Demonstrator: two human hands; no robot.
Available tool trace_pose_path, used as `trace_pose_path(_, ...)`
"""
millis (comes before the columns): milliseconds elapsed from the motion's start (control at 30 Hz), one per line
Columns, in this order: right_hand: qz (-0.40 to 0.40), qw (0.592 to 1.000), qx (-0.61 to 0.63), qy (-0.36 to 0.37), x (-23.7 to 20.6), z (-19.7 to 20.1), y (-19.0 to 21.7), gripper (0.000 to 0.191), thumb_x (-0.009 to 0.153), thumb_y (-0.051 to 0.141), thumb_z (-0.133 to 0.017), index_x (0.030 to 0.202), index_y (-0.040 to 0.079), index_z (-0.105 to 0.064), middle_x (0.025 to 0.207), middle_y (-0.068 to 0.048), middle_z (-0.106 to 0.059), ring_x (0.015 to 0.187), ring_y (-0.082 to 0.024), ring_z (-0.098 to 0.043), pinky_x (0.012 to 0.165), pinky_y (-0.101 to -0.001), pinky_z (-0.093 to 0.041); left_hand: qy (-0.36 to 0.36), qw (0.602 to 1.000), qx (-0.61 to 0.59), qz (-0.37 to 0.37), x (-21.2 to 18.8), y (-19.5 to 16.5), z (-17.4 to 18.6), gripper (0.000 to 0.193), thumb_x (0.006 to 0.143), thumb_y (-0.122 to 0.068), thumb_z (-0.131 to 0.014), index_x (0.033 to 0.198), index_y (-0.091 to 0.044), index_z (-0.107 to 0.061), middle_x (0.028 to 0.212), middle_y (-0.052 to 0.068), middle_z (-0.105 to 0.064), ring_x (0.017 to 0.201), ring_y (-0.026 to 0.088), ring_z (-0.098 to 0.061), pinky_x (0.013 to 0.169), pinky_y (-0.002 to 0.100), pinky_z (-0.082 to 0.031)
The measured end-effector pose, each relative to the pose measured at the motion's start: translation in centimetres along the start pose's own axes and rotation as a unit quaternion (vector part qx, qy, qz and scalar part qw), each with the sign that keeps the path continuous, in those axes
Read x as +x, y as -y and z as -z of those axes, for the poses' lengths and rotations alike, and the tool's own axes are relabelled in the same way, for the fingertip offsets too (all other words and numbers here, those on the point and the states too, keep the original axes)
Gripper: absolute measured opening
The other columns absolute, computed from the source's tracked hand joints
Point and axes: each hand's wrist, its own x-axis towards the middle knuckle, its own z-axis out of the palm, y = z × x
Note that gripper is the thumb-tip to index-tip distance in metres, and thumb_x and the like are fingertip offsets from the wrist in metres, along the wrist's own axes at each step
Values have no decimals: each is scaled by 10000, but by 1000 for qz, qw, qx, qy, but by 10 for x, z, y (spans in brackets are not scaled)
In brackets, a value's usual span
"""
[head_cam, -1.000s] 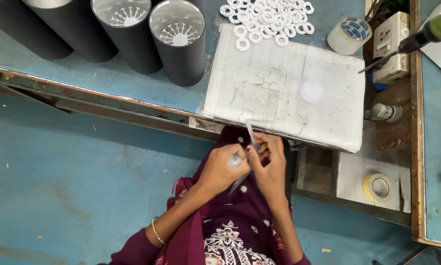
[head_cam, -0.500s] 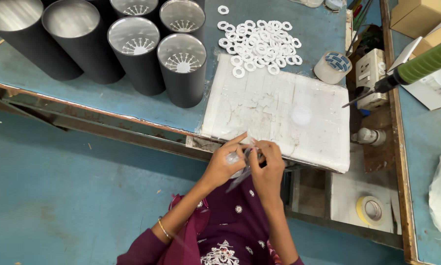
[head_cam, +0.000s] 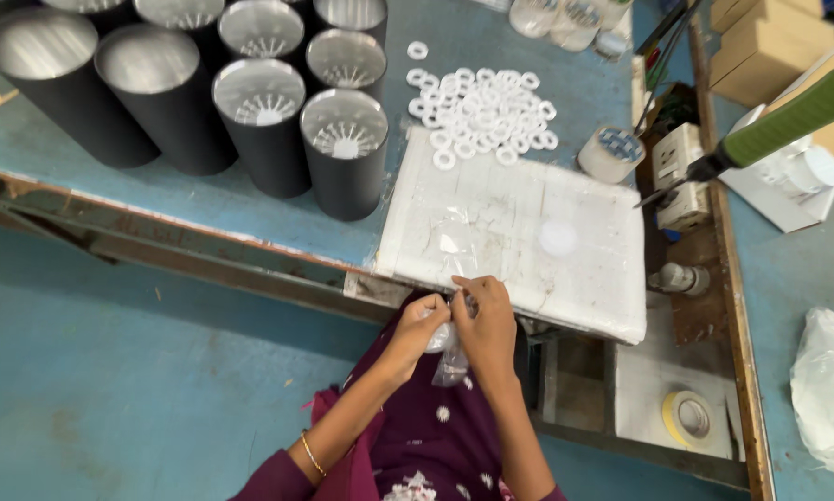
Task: The person places white plastic components into small clear plastic bags at a workstation. They open each bag, insert one or more components, and set the filled bags aside. The person repeats this process multiple times throughout the clip.
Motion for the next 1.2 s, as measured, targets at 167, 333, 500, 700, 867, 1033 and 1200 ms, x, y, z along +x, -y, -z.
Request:
trace_pose_path(167,-95,960,260,-42,10,-7,-48,143,949,77,-631,1045,19,-720,911,-72,-712,761,-117,-629,656,-265,-484,4,995,-89,43,-5,10,14,198,1006,-161,-589,823,-86,-580,780,23,-640,638,91,-605,586,271,-531)
trace_pose_path(333,-204,870,449,-6,27,8,-79,166,972,45,-551,1060,-46,-657,898,-78,-689,685,-140,-565,603,-262,-474,3,993,-105,60,-9,-6,17,179,986,-176,-592,836,-79,-591,781,52,-651,620,141,-643,580,302,-585)
trace_pose_path(500,-153,923,350,44,27,14,-64,242,930,38,-585,1166,29,-639,1029,-65,-667,912,-120,-630,734,-241,-536,-17,999,-10,34,-14,-11,9,145,959,-106,-618,834,-48,-572,826,80,-683,652,124,-650,565,305,-596)
trace_pose_path(700,9,983,183,30,29,14,-29,205,901,48,-720,1091,27,-647,1147,-87,-585,993,-163,-606,726,-286,-531,45,996,78,8,-21,-21,-1,166,939,-92,-620,804,-29,-545,954,88,-769,737,114,-696,549,301,-604)
trace_pose_path(867,-16,986,152,68,20,22,-13,127,914,84,-676,1007,12,-630,1089,-62,-628,839,-146,-654,700,-281,-540,74,994,42,62,-24,-35,-5,129,982,-170,-620,1035,-53,-609,954,94,-716,789,144,-722,539,297,-591)
trace_pose_path(1033,-5,976,158,152,5,32,-10,106,935,85,-661,966,-4,-612,981,-58,-666,756,-128,-607,674,-272,-507,-9,988,150,-37,-23,-44,0,384,923,-189,-654,1286,-67,-627,1031,-12,-735,829,54,-657,562,252,-604)
trace_pose_path(1200,-79,956,230,166,0,26,-28,62,957,40,-615,915,8,-582,928,-81,-649,707,-108,-505,612,-282,-423,39,965,210,-154,-19,-42,7,259,1031,-160,-660,1191,21,-752,1002,66,-779,915,69,-668,769,216,-565)
